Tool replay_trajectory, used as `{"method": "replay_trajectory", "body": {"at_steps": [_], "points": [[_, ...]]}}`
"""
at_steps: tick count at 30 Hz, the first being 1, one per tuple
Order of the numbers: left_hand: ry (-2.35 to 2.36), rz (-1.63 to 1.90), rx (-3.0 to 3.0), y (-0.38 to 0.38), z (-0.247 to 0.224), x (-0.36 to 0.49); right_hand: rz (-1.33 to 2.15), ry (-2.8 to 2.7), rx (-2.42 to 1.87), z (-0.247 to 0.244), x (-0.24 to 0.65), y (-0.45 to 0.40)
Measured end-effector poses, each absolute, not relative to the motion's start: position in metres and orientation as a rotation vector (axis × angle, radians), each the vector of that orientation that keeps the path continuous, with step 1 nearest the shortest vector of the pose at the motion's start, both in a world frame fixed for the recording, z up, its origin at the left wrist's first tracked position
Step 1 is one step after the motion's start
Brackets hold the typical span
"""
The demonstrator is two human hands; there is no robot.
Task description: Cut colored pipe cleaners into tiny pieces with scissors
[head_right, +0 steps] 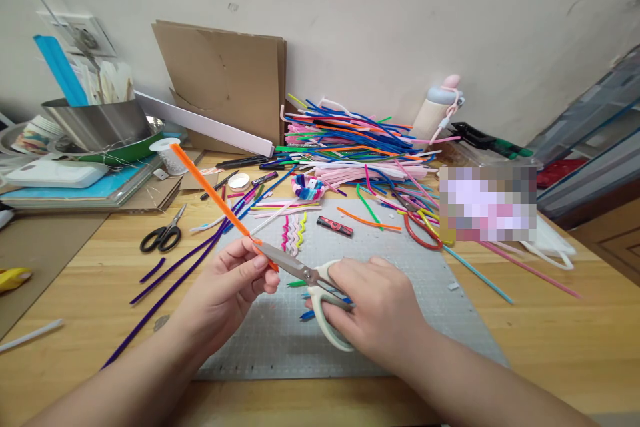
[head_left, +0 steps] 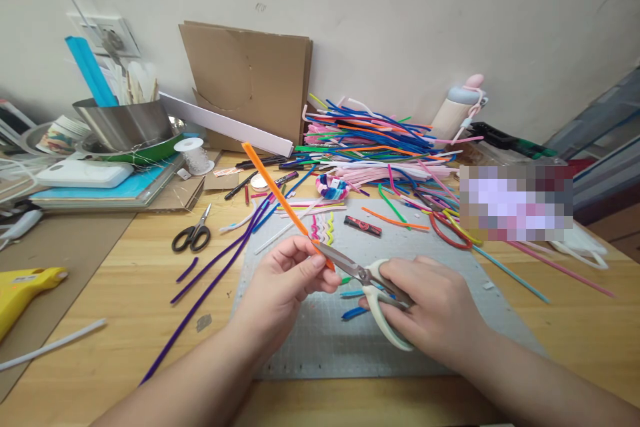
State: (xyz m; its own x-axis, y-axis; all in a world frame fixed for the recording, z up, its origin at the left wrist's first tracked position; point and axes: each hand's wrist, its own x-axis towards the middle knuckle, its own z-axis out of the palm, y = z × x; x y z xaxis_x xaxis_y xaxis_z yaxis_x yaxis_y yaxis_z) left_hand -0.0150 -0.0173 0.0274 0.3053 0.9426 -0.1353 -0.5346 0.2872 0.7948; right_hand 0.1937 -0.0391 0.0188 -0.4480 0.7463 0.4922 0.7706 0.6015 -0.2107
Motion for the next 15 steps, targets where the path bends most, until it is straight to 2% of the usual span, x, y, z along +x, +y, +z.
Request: {"method": "replay_trajectory", "body": {"at_steps": [15], "points": [[0.664, 1.091, 0.705, -0.0164, 0.027, -0.0152, -0.096, -2.292, -1.248, 0.0176, 0.1913, -0.0396]]}}
